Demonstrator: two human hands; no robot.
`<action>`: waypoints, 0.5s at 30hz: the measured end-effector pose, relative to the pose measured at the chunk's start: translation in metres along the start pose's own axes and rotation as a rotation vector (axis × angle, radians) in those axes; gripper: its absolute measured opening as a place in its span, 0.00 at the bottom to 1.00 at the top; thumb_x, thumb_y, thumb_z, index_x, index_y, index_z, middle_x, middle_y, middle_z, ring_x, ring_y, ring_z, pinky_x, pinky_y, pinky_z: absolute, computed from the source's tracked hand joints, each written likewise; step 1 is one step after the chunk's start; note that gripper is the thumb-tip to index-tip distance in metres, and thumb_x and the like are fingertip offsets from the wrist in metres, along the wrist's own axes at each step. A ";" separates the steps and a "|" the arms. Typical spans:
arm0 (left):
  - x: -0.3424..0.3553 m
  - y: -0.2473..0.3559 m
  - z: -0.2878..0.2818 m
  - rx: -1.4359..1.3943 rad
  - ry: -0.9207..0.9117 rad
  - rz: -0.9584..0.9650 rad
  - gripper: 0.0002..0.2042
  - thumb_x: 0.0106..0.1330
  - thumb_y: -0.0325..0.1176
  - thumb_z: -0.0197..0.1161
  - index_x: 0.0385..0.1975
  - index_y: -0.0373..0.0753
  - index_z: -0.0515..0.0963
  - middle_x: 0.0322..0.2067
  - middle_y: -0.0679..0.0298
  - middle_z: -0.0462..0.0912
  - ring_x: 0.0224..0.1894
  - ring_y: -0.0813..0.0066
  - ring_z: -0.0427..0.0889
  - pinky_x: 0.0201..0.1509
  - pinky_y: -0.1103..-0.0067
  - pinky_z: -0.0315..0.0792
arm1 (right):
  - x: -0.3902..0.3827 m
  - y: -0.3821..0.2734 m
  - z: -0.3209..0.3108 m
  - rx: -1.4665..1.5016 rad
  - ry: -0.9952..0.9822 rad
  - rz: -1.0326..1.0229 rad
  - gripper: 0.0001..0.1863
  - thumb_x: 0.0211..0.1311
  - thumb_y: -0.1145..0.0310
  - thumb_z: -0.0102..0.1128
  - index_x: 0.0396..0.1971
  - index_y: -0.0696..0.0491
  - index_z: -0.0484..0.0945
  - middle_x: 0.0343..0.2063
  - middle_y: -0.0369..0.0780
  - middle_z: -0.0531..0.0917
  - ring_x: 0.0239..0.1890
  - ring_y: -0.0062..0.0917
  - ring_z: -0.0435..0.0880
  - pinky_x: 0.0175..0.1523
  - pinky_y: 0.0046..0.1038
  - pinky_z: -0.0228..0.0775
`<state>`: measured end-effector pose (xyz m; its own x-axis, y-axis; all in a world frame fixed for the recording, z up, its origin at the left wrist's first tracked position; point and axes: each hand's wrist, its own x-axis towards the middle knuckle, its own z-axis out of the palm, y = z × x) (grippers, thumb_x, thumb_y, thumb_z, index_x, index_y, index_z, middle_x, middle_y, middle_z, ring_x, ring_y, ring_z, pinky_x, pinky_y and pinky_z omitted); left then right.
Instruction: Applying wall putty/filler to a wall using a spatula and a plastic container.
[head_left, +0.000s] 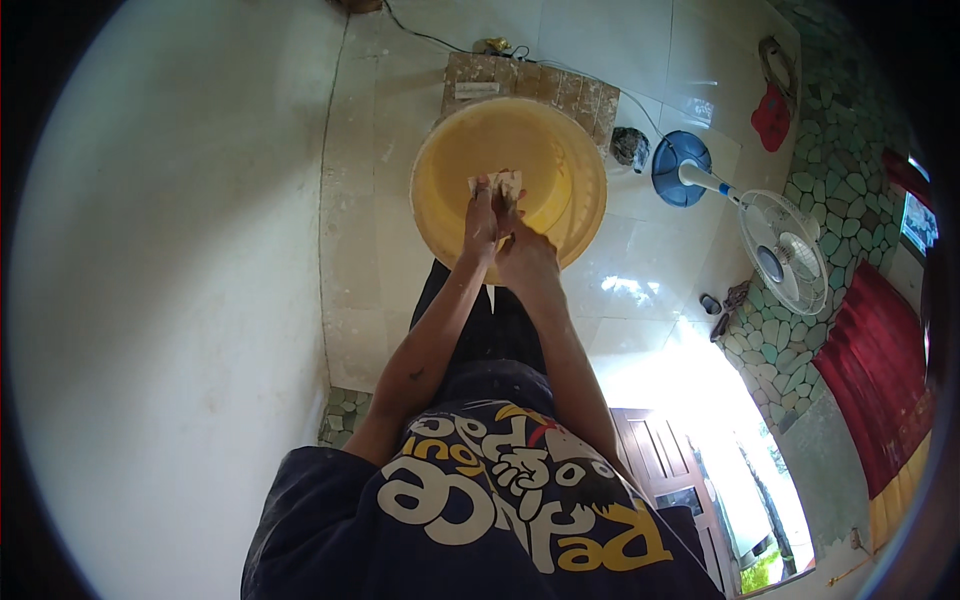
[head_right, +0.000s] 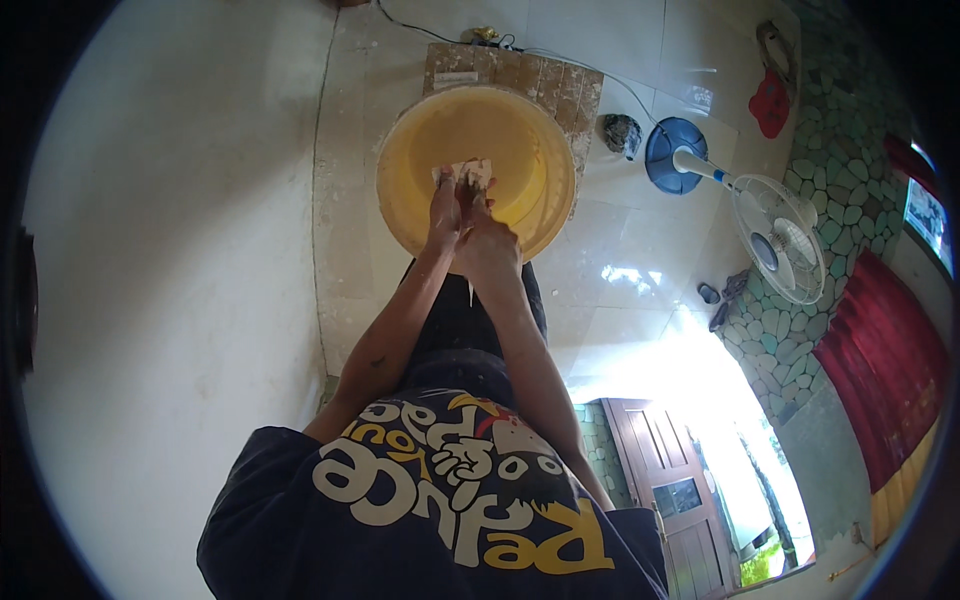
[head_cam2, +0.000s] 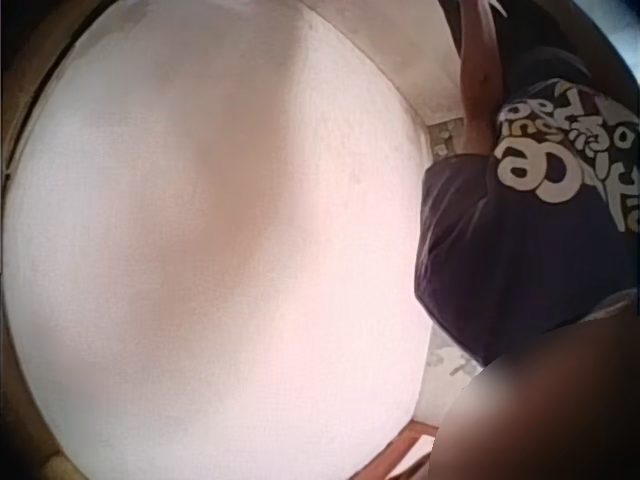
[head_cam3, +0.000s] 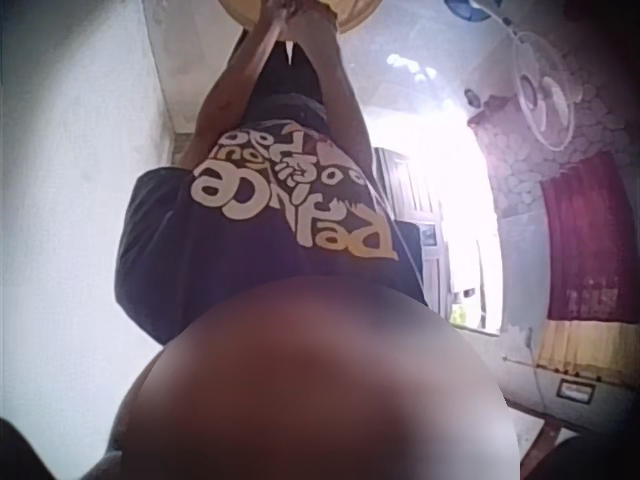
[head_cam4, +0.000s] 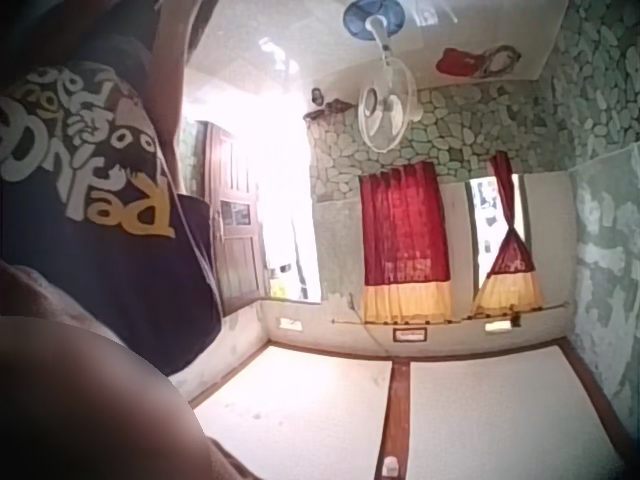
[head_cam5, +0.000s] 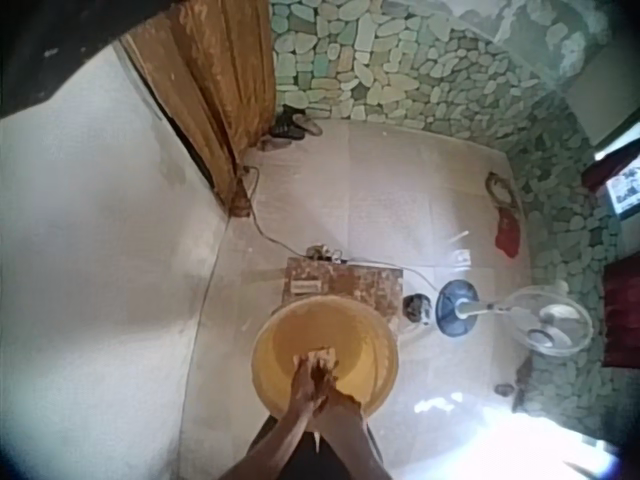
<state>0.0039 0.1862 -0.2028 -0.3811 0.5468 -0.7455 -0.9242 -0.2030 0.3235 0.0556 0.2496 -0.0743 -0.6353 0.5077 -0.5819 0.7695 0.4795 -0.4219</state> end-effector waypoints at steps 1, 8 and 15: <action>-0.001 -0.004 0.006 -0.043 -0.039 0.133 0.27 0.75 0.57 0.41 0.62 0.41 0.64 0.56 0.57 0.74 0.49 0.65 0.81 0.45 0.71 0.82 | 0.004 0.003 -0.002 0.037 -0.045 0.060 0.25 0.57 0.69 0.54 0.58 0.50 0.75 0.35 0.53 0.84 0.39 0.50 0.84 0.48 0.47 0.77; -0.010 -0.001 0.016 -0.031 0.028 0.150 0.24 0.76 0.54 0.46 0.54 0.38 0.72 0.42 0.66 0.81 0.37 0.78 0.83 0.35 0.84 0.78 | 0.005 0.020 -0.001 -0.008 -0.080 0.001 0.23 0.59 0.66 0.54 0.56 0.51 0.76 0.36 0.55 0.84 0.41 0.50 0.84 0.48 0.47 0.77; -0.003 -0.004 0.021 -0.038 -0.088 0.293 0.28 0.76 0.55 0.41 0.61 0.35 0.64 0.51 0.57 0.79 0.47 0.63 0.83 0.47 0.72 0.82 | 0.007 0.019 -0.012 0.026 0.040 -0.074 0.22 0.58 0.68 0.55 0.54 0.51 0.77 0.31 0.52 0.85 0.36 0.48 0.85 0.45 0.46 0.78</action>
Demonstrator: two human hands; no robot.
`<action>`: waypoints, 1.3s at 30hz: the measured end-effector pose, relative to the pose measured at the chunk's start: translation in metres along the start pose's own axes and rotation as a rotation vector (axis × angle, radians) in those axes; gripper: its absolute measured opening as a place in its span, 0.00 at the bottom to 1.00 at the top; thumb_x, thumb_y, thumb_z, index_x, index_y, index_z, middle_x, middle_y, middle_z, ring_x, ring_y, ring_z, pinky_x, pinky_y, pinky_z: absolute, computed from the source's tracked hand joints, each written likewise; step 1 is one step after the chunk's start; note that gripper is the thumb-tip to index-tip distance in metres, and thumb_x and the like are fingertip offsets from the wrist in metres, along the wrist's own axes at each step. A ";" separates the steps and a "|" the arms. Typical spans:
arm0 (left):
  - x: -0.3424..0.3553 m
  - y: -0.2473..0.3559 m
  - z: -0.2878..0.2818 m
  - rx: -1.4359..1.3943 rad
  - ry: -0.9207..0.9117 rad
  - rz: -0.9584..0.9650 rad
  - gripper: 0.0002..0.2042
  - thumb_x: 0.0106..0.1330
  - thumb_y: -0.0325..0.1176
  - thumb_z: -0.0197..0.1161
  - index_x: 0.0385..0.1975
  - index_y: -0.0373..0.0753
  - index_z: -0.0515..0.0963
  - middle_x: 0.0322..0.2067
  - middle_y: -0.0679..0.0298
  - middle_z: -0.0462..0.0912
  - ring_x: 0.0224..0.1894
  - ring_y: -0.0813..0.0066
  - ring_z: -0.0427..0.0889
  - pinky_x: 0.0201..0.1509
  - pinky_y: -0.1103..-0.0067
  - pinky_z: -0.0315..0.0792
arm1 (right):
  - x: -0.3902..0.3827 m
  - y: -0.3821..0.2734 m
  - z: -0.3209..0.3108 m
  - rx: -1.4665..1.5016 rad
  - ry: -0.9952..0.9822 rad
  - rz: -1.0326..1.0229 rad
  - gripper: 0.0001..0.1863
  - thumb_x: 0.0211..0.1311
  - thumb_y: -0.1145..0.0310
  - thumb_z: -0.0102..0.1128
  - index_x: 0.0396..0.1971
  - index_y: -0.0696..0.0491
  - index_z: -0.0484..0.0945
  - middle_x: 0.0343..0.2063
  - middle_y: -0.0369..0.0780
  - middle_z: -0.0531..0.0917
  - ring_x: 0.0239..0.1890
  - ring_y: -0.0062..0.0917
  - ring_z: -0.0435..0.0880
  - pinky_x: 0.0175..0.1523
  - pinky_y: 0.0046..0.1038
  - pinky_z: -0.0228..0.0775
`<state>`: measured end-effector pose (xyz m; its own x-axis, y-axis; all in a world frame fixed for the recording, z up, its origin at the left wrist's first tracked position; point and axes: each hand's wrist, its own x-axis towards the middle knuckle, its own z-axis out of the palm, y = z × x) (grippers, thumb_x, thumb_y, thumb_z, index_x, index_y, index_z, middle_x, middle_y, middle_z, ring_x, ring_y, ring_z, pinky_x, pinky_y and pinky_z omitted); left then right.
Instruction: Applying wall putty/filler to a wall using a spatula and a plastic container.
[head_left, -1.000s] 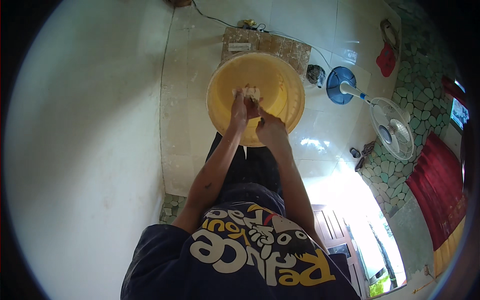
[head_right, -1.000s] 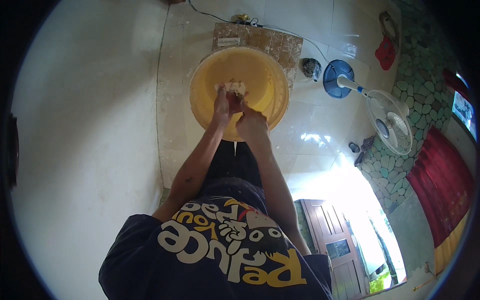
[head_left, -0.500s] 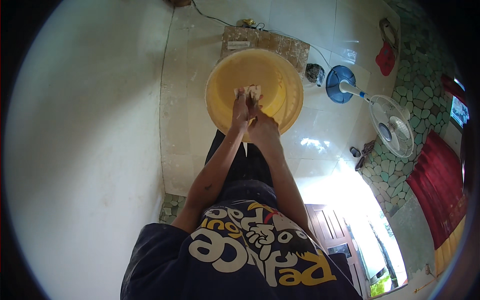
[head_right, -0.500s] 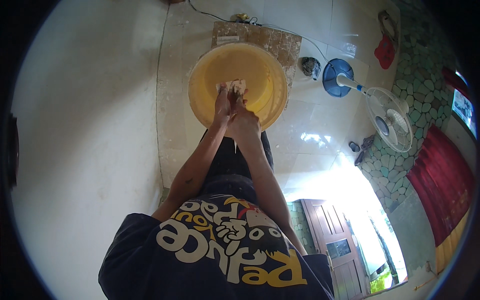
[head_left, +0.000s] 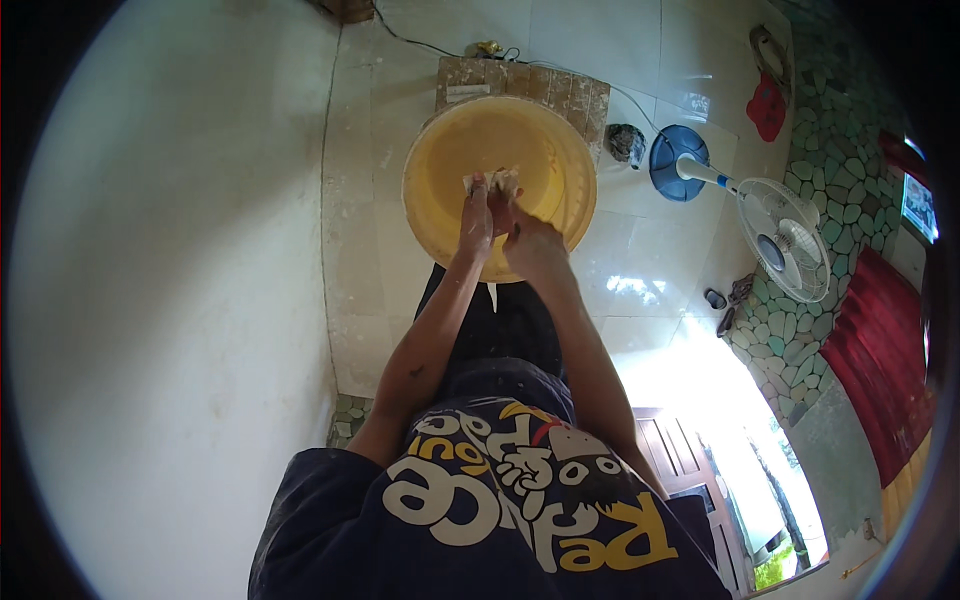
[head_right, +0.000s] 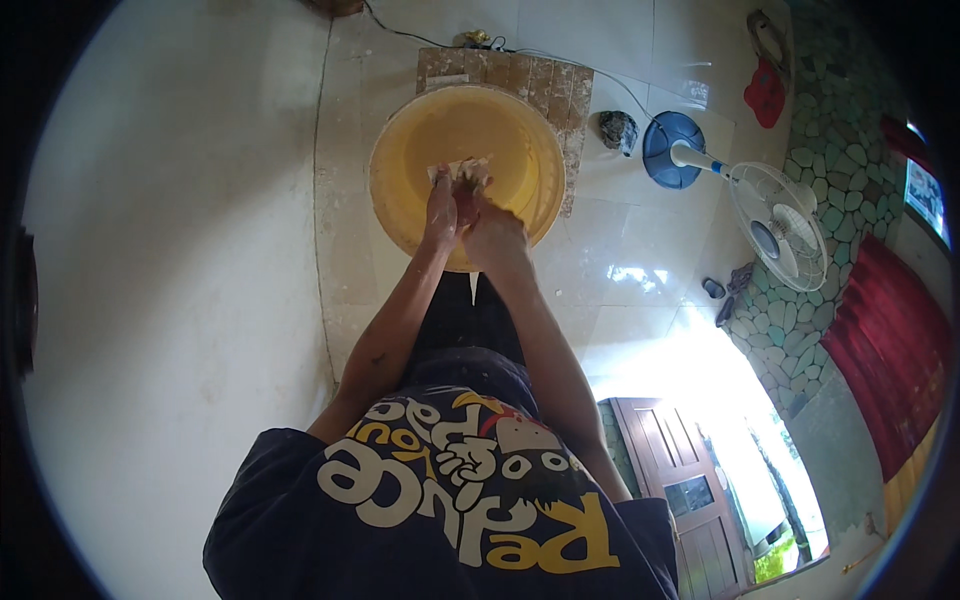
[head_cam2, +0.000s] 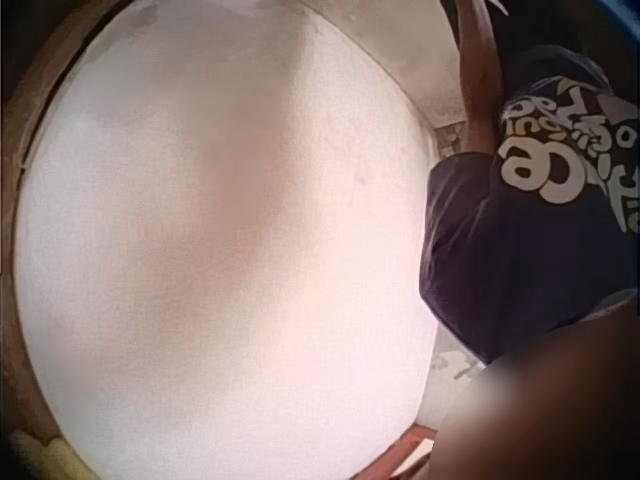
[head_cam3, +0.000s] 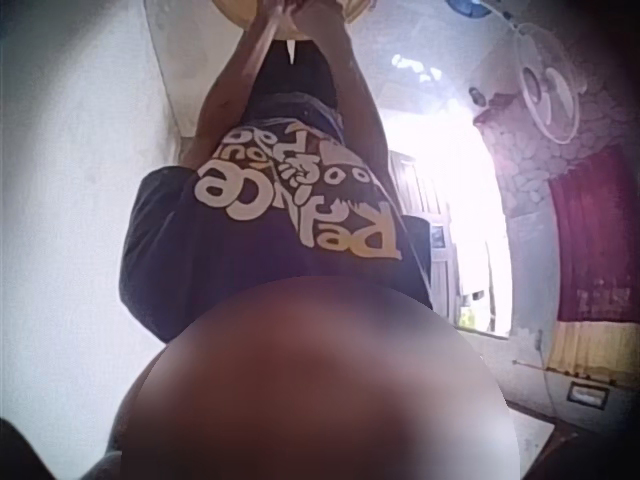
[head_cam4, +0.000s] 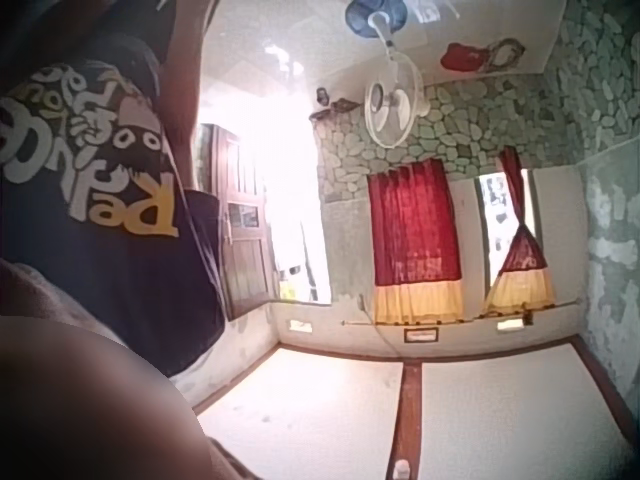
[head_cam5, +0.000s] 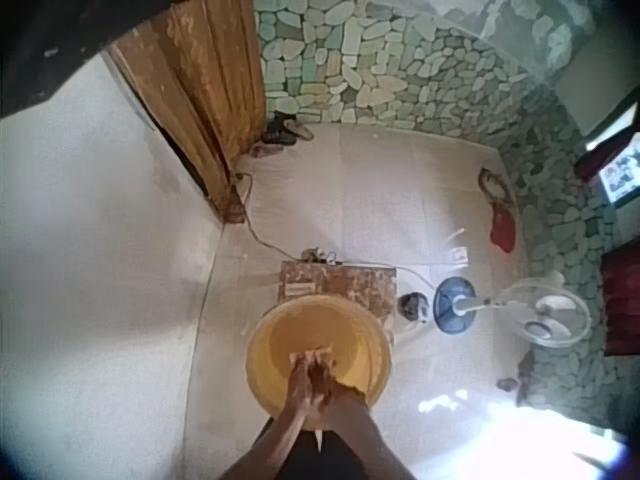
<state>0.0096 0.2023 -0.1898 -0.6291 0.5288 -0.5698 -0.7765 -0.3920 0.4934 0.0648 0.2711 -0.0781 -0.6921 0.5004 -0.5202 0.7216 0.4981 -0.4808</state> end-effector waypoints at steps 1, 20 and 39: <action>-0.002 0.002 0.000 0.017 0.051 -0.071 0.27 0.76 0.56 0.43 0.56 0.37 0.69 0.44 0.61 0.80 0.41 0.71 0.83 0.39 0.77 0.80 | 0.000 0.000 -0.002 -0.053 -0.037 0.009 0.20 0.59 0.67 0.55 0.53 0.52 0.78 0.31 0.52 0.85 0.36 0.48 0.85 0.45 0.46 0.78; -0.014 0.014 0.005 0.094 0.060 -0.097 0.28 0.73 0.60 0.47 0.42 0.37 0.78 0.28 0.67 0.82 0.26 0.78 0.82 0.28 0.80 0.78 | 0.013 0.009 -0.003 -0.035 -0.209 0.074 0.26 0.59 0.66 0.53 0.59 0.50 0.74 0.41 0.55 0.83 0.46 0.48 0.83 0.54 0.44 0.75; -0.014 0.031 0.015 -0.098 0.035 -0.342 0.40 0.68 0.71 0.38 0.63 0.39 0.65 0.49 0.56 0.80 0.39 0.62 0.86 0.36 0.71 0.82 | -0.028 -0.022 -0.011 -0.225 -0.191 0.059 0.25 0.63 0.66 0.52 0.62 0.47 0.71 0.30 0.51 0.83 0.37 0.48 0.84 0.45 0.47 0.77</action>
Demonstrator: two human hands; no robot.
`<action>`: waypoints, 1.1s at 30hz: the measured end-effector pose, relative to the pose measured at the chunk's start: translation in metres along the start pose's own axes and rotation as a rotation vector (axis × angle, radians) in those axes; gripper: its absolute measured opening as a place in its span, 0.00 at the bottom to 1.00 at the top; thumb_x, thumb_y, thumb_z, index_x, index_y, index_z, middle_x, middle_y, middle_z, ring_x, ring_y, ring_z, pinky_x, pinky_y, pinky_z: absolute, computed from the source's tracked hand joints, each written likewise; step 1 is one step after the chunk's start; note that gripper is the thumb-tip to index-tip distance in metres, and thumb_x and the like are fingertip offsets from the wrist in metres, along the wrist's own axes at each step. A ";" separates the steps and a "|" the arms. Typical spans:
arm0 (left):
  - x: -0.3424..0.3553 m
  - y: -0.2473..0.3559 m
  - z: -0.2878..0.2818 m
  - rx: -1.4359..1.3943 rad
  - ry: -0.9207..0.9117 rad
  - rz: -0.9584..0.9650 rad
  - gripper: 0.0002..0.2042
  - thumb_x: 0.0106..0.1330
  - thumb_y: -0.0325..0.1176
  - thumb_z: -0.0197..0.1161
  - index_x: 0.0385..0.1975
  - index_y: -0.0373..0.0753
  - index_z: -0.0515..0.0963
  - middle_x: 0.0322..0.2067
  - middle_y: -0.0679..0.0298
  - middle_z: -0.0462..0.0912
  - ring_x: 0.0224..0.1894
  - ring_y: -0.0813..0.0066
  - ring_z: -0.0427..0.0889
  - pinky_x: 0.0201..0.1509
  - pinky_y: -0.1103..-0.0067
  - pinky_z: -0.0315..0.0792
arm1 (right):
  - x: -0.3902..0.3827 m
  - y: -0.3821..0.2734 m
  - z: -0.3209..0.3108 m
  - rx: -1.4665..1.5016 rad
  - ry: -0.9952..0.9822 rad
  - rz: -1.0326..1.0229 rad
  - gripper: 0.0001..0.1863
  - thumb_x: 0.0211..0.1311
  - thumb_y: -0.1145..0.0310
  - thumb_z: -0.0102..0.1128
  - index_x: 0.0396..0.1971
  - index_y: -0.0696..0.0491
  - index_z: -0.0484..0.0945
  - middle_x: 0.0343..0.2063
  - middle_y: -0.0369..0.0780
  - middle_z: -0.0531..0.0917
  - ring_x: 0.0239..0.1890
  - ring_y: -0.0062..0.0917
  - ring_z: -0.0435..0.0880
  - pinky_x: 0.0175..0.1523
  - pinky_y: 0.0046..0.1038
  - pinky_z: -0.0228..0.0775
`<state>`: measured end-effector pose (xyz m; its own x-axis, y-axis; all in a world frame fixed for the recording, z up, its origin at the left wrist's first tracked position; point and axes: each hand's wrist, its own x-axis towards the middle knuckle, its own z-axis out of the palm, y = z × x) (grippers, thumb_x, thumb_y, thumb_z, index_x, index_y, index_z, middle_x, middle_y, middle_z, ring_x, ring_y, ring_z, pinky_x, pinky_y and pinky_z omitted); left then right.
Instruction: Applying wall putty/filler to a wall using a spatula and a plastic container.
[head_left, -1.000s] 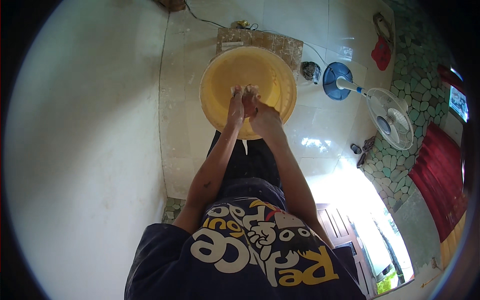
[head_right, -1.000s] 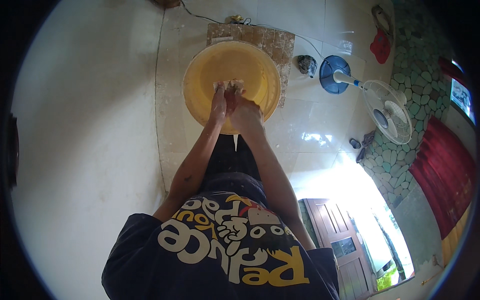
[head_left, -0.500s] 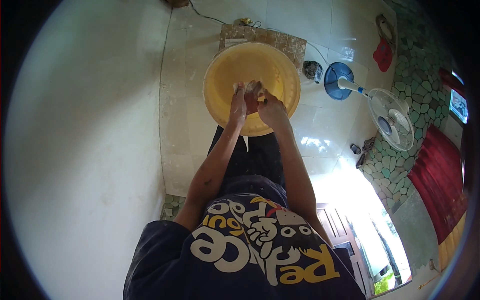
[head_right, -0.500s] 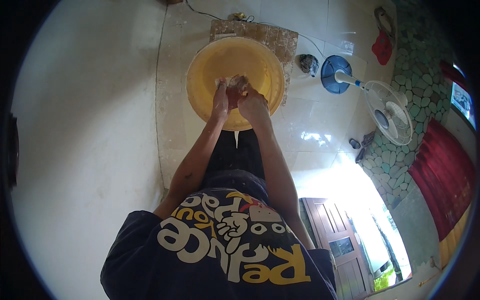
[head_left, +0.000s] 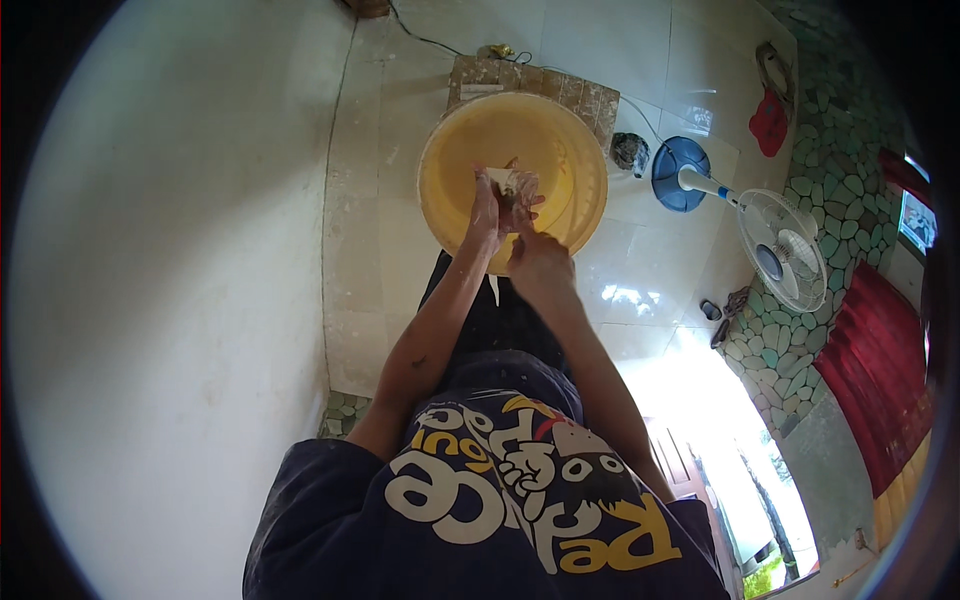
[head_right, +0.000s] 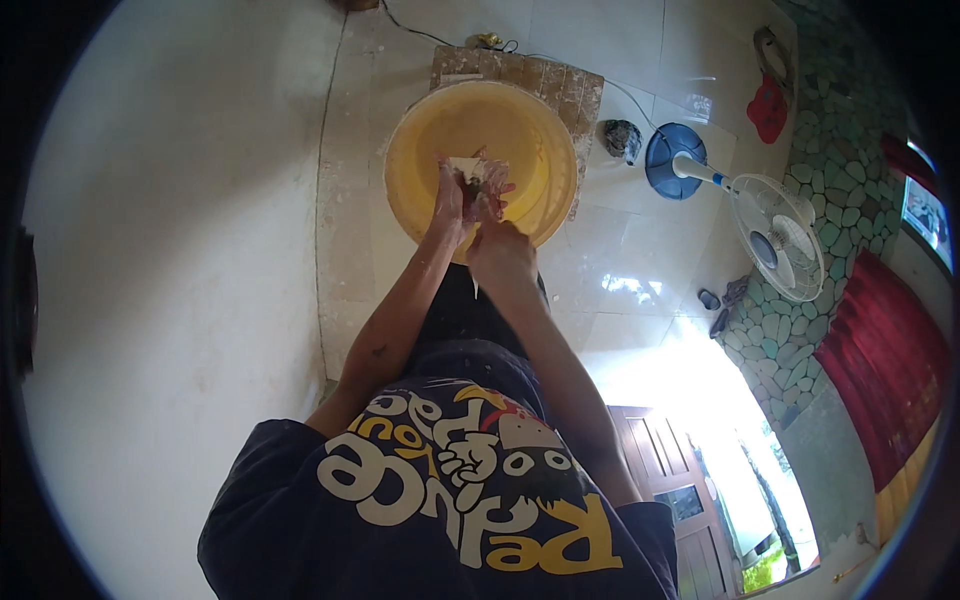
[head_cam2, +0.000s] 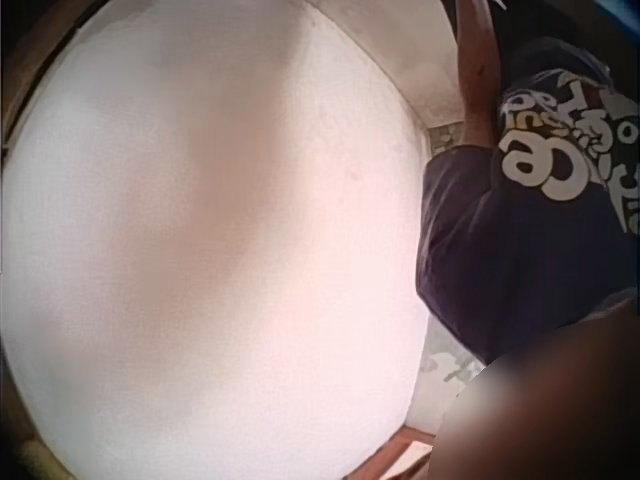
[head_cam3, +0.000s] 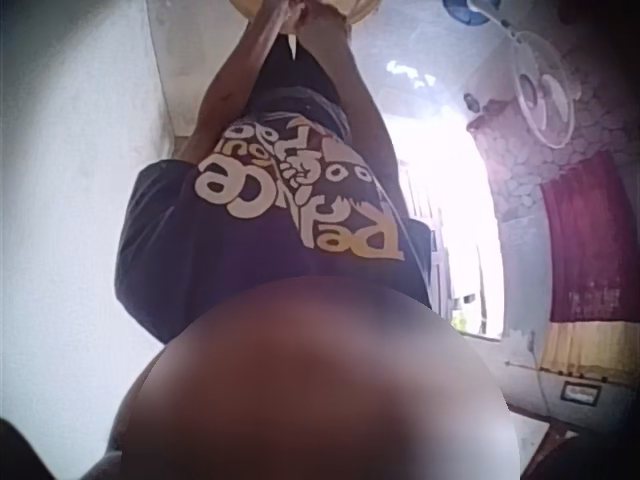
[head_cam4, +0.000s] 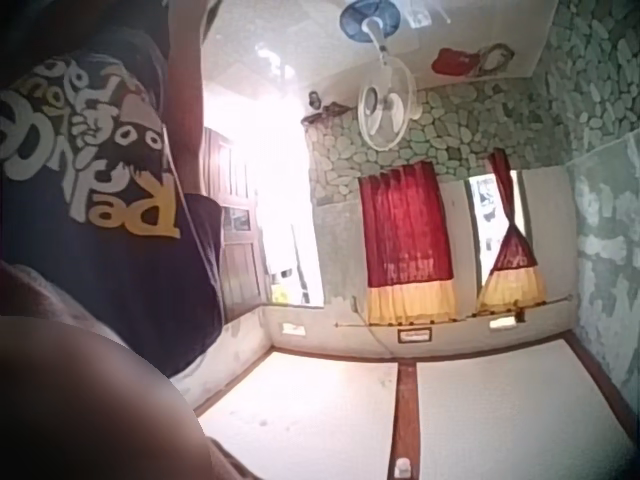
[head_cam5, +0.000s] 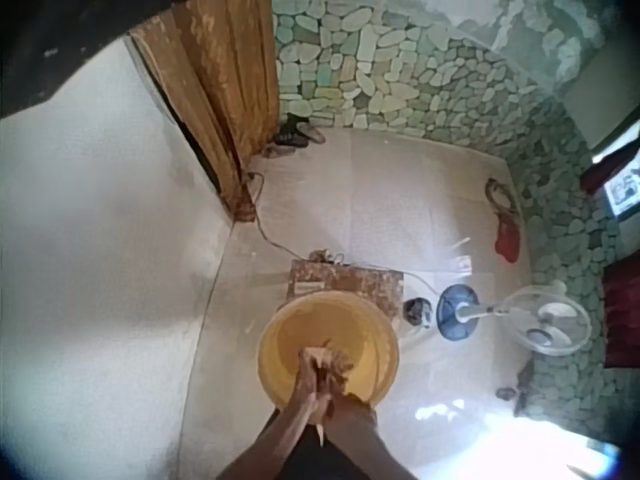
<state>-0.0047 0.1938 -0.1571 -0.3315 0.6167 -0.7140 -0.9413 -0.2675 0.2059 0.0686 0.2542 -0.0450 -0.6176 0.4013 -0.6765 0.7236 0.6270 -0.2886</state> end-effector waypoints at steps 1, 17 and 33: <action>0.000 0.001 0.001 0.011 -0.030 0.007 0.41 0.67 0.72 0.37 0.65 0.41 0.62 0.50 0.55 0.78 0.38 0.61 0.85 0.37 0.69 0.83 | -0.003 -0.002 0.003 -0.041 -0.013 0.025 0.25 0.62 0.67 0.54 0.61 0.43 0.72 0.30 0.50 0.84 0.36 0.47 0.84 0.45 0.47 0.77; 0.017 -0.004 -0.003 -0.022 -0.197 0.006 0.47 0.61 0.77 0.25 0.74 0.50 0.48 0.50 0.50 0.77 0.49 0.55 0.81 0.45 0.58 0.82 | -0.005 -0.006 -0.001 0.066 0.288 -0.148 0.26 0.59 0.70 0.56 0.61 0.49 0.73 0.28 0.52 0.83 0.33 0.47 0.84 0.42 0.47 0.77; 0.012 -0.003 -0.001 0.179 -0.203 -0.156 0.44 0.67 0.72 0.26 0.73 0.44 0.53 0.46 0.57 0.78 0.43 0.64 0.79 0.46 0.56 0.80 | -0.005 -0.005 -0.006 0.023 0.201 -0.066 0.28 0.60 0.69 0.55 0.63 0.47 0.71 0.30 0.51 0.83 0.35 0.45 0.84 0.42 0.46 0.77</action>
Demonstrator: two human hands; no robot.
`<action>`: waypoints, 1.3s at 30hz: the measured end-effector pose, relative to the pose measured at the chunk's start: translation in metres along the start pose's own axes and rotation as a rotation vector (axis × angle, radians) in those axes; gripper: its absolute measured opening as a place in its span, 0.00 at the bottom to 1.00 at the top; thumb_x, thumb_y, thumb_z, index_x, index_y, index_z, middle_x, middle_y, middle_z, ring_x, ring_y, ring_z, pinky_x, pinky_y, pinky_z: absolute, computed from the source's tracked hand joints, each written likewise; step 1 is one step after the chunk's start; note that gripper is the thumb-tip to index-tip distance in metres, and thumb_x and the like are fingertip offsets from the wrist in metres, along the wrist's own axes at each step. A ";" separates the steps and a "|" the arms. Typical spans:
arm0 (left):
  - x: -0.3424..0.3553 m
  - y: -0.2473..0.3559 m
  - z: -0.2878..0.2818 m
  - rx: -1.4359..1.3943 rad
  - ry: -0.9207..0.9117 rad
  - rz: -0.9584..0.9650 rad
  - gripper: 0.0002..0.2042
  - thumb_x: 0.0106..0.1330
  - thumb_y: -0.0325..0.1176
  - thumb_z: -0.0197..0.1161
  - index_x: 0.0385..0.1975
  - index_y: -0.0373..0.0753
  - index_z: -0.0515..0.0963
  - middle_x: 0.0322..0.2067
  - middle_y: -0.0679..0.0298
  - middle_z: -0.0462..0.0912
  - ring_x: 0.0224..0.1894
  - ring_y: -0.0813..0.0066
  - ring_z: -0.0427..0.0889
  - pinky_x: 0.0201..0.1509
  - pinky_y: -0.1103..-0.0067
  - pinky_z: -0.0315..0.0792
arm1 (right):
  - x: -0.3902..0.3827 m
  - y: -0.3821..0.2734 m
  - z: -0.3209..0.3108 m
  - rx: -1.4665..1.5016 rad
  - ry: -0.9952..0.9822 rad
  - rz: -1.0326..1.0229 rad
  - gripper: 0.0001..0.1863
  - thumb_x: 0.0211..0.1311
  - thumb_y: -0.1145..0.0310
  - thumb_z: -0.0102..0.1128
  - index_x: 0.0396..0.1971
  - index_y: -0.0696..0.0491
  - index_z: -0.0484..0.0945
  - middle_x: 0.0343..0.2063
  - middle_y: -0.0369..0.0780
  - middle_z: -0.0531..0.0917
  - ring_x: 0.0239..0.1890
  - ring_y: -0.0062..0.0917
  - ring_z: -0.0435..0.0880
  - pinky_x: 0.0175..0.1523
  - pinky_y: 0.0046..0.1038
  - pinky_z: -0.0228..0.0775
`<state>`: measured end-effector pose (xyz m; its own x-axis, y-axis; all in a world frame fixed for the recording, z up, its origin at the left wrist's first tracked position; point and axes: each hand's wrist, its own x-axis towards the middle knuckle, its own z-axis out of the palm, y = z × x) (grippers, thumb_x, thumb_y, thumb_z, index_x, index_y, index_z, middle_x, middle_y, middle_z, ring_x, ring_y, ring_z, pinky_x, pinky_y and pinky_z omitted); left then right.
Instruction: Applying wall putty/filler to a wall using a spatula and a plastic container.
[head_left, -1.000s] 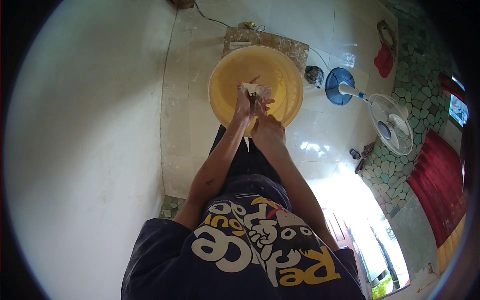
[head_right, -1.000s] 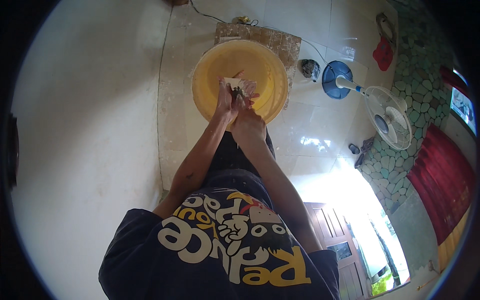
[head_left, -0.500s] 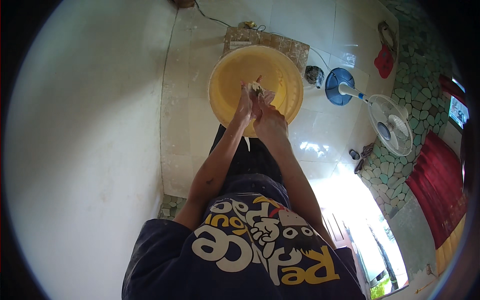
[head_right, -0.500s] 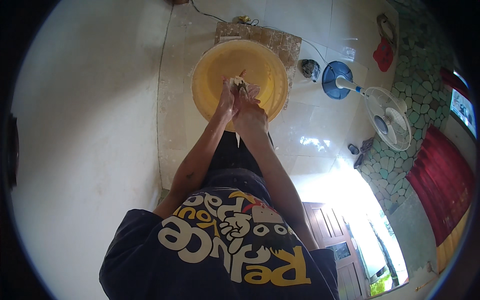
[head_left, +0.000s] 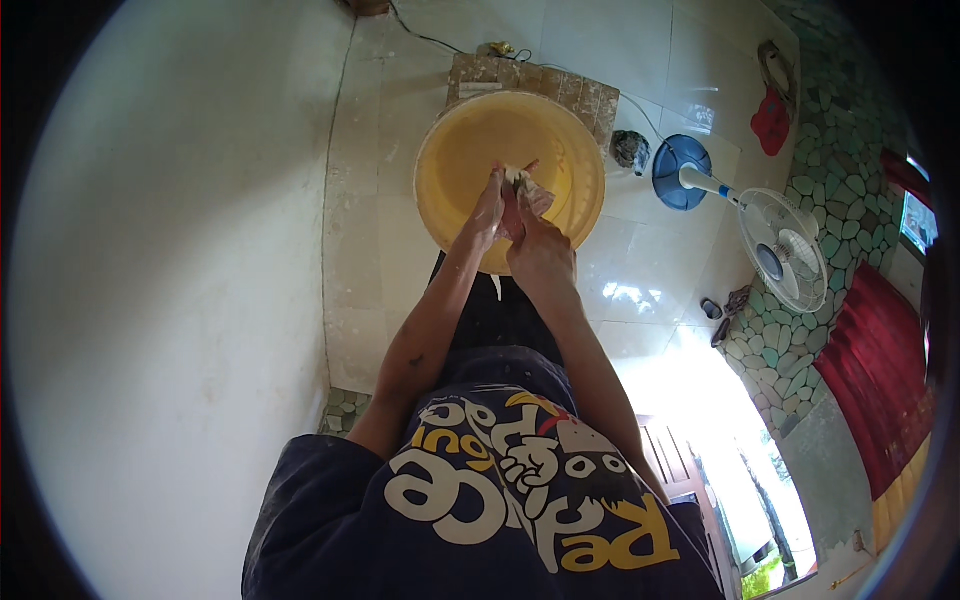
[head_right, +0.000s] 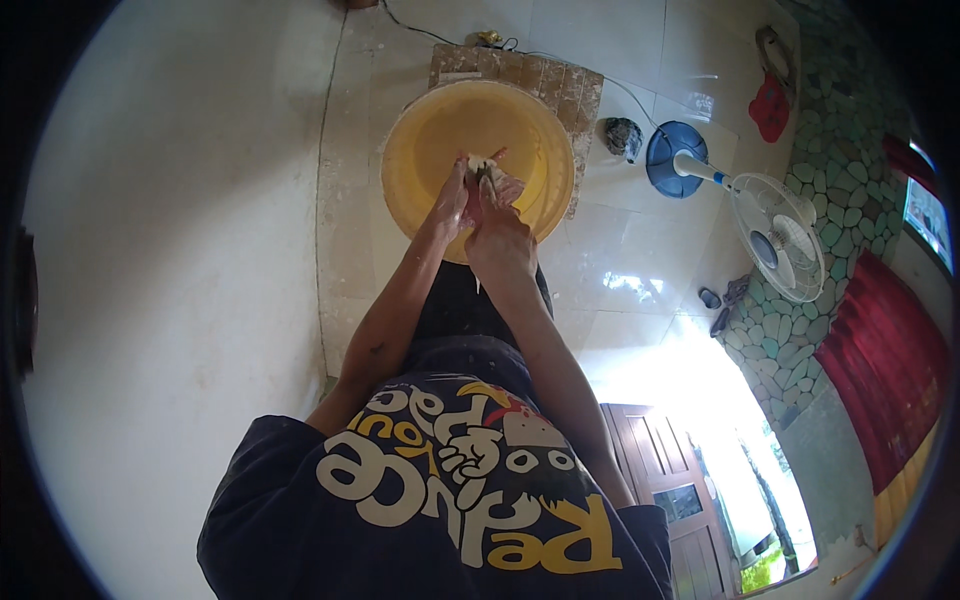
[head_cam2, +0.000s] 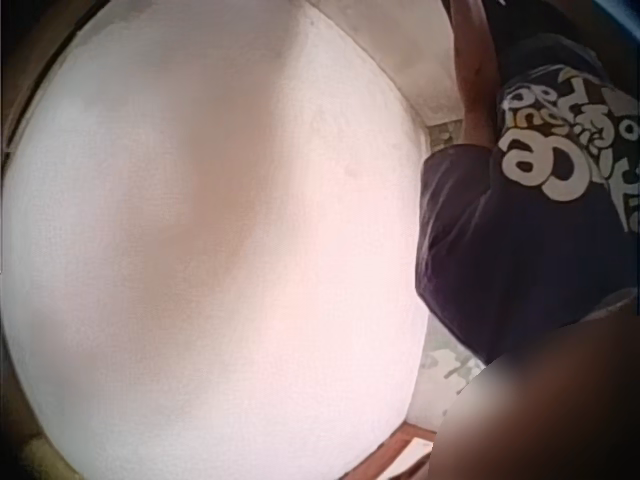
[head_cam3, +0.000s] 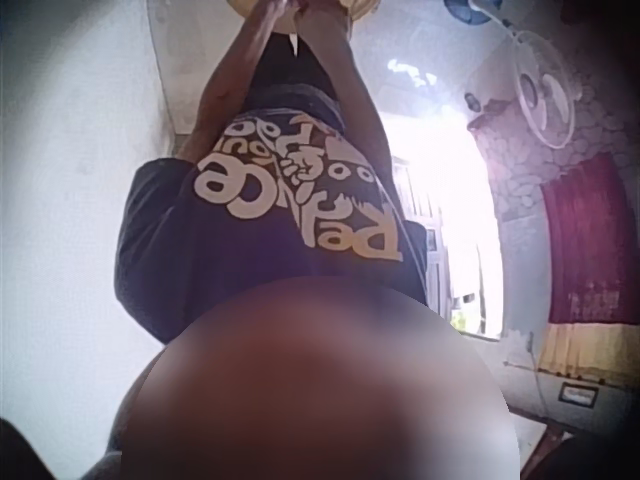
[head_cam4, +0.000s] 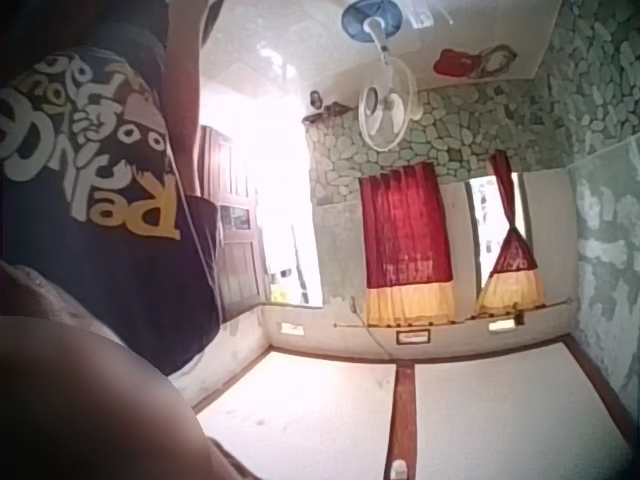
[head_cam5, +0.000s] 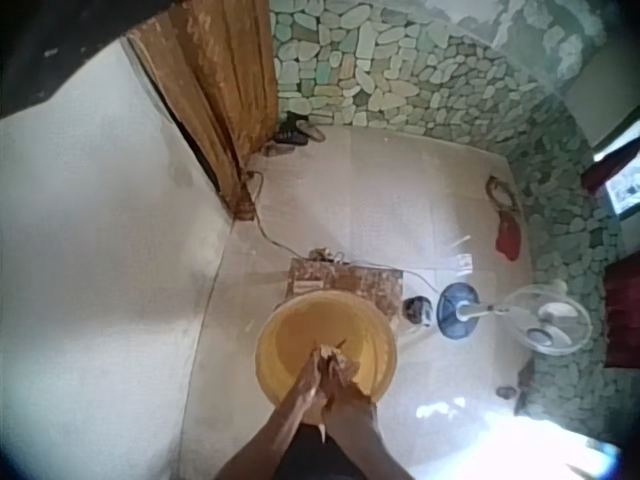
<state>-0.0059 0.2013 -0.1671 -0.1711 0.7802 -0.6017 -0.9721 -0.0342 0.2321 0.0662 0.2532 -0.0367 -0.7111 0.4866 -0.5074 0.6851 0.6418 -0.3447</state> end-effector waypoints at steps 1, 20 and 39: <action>0.001 -0.002 0.003 -0.011 0.059 0.064 0.44 0.68 0.72 0.26 0.73 0.42 0.54 0.48 0.56 0.78 0.45 0.63 0.79 0.47 0.56 0.80 | 0.000 0.000 0.000 0.027 0.102 -0.042 0.28 0.60 0.69 0.55 0.63 0.47 0.71 0.31 0.51 0.83 0.35 0.45 0.84 0.42 0.46 0.77; 0.000 0.006 -0.015 -0.076 -0.033 0.056 0.42 0.70 0.70 0.27 0.67 0.38 0.60 0.41 0.56 0.80 0.41 0.66 0.80 0.45 0.57 0.78 | -0.008 -0.004 -0.009 0.006 -0.068 0.021 0.24 0.62 0.67 0.55 0.60 0.46 0.74 0.31 0.51 0.84 0.35 0.48 0.84 0.45 0.48 0.76; -0.010 0.015 -0.015 -0.196 0.136 0.181 0.19 0.60 0.20 0.65 0.52 0.33 0.74 0.45 0.60 0.82 0.47 0.70 0.83 0.55 0.74 0.78 | 0.006 0.065 0.012 0.630 0.051 -0.004 0.26 0.67 0.71 0.54 0.65 0.55 0.68 0.47 0.49 0.83 0.38 0.32 0.84 0.47 0.32 0.76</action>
<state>-0.0211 0.1836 -0.1687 -0.3512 0.6604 -0.6637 -0.9341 -0.2954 0.2004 0.1082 0.2907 -0.0722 -0.7096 0.5226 -0.4725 0.6330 0.1786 -0.7532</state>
